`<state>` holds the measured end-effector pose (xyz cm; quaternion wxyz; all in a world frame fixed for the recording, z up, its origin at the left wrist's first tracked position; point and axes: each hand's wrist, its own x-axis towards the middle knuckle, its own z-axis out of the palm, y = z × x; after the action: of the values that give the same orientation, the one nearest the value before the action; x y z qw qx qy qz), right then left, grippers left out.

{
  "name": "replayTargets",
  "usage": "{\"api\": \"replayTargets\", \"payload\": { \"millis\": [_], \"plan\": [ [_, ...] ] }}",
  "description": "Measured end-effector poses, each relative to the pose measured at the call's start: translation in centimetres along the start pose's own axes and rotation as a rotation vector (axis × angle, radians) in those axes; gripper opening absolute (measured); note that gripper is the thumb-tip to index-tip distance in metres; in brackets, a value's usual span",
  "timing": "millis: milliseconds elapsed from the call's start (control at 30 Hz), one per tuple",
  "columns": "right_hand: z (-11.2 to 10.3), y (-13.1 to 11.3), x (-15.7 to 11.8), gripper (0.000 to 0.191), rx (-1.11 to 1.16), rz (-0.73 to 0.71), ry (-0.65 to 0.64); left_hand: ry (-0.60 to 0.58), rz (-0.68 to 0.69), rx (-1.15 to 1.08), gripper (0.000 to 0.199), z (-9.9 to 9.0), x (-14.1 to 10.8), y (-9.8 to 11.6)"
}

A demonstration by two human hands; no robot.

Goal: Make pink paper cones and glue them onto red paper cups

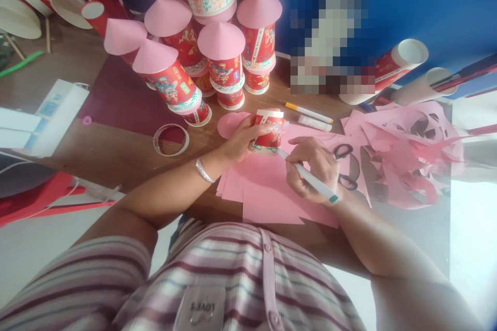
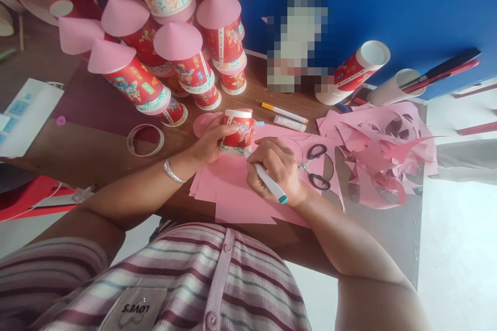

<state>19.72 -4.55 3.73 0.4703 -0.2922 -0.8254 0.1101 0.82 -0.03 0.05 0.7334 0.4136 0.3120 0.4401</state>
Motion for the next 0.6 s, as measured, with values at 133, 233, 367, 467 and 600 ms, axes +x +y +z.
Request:
{"api": "replayTargets", "payload": {
  "millis": [133, 233, 367, 467, 600],
  "plan": [
    [0.02, 0.07, -0.07, 0.029, -0.013, 0.003, 0.002, 0.005, -0.005, 0.004, 0.030, -0.17, 0.05, -0.19],
    [0.09, 0.08, -0.08, 0.028, -0.022, 0.004, 0.002, 0.000, -0.004, 0.014, 0.028, -0.06, 0.02, -0.07],
    [0.11, 0.05, -0.05, 0.029, -0.022, 0.003, -0.012, -0.001, 0.010, 0.010, 0.026, 0.23, -0.02, 0.20],
    [0.06, 0.04, -0.03, 0.028, -0.017, 0.000, -0.022, -0.004, 0.008, 0.014, 0.027, 0.29, -0.02, 0.27],
    [0.05, 0.05, -0.03, 0.027, 0.003, 0.006, -0.036, -0.023, 0.017, 0.012, 0.026, 0.16, 0.00, 0.21]
  ]
}}
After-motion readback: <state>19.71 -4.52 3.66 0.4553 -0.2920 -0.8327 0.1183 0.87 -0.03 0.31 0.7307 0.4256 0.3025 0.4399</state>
